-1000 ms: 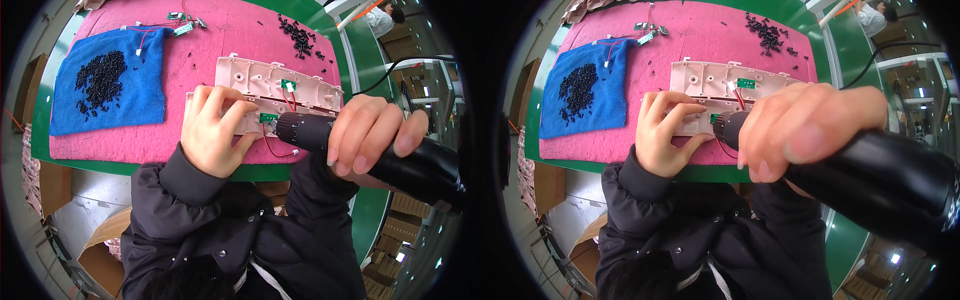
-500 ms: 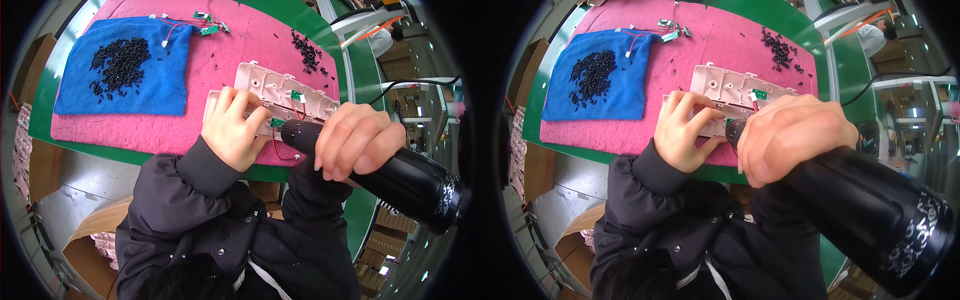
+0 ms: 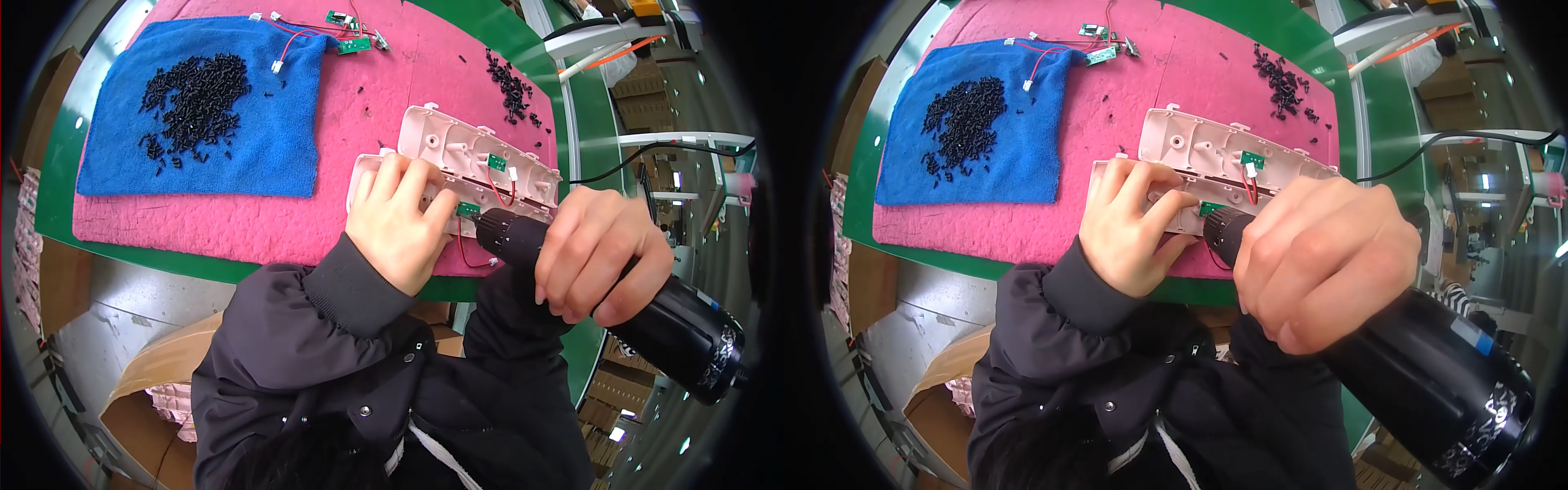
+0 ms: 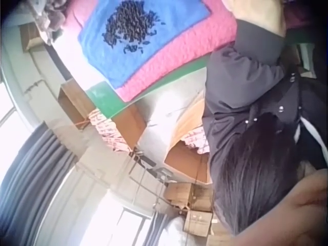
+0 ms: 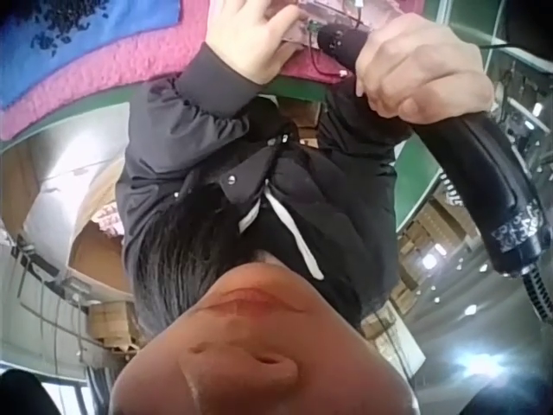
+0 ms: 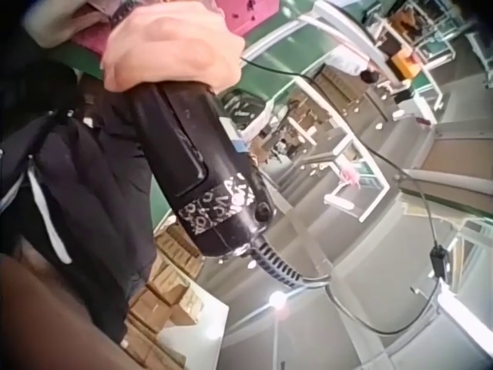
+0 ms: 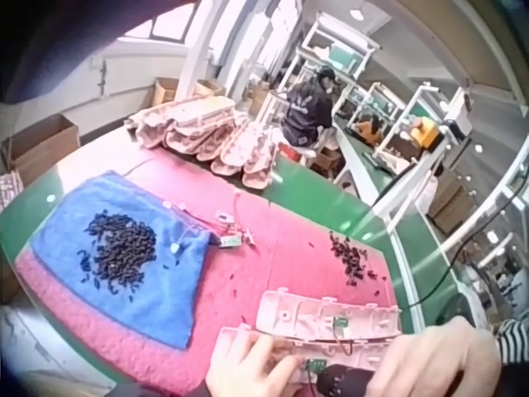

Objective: Assembling a component into a plastic housing using an electric screwdriver.

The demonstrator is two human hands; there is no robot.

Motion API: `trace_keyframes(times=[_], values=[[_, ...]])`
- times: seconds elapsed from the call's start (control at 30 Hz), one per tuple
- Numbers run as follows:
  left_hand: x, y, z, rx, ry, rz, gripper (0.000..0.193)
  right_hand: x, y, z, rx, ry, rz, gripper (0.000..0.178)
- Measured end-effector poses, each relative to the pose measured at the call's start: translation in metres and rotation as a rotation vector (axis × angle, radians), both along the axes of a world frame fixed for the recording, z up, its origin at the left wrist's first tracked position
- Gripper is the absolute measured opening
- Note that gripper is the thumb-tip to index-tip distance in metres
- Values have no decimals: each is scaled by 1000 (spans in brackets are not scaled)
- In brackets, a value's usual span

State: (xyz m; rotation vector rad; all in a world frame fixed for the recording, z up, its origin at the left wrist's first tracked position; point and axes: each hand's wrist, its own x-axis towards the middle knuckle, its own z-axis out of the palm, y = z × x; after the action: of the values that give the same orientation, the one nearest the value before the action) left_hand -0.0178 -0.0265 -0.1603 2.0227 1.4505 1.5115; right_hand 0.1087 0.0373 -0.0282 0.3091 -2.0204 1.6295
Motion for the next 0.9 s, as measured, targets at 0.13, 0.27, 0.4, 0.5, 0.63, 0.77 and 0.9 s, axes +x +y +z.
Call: trace_keyframes(times=[0.13, 0.27, 0.4, 0.5, 0.63, 0.77, 0.9], values=[[-2, 0, 1, -3, 37, 20, 33, -2, -1, -3, 0, 21, -45, 13], [-3, -5, 3, -43, 49, -8, 35, 0, -3, -1, -13, 46, -9, 12], [-5, -12, 0, -58, 35, -18, 34, -4, -3, -1, -8, 37, 50, 12], [-8, -15, -1, -61, 28, -19, 34, -3, 3, -1, 67, -61, 177, 3], [-9, -15, 0, -58, 29, -30, 33, -7, 1, 1, 94, -82, 166, 3], [-5, -14, 1, -53, 49, -23, 31, 1, 1, 3, 87, -76, 123, 3], [5, -15, 10, -13, 131, -39, 29, 26, -9, 15, 15, 91, -17, 5]])
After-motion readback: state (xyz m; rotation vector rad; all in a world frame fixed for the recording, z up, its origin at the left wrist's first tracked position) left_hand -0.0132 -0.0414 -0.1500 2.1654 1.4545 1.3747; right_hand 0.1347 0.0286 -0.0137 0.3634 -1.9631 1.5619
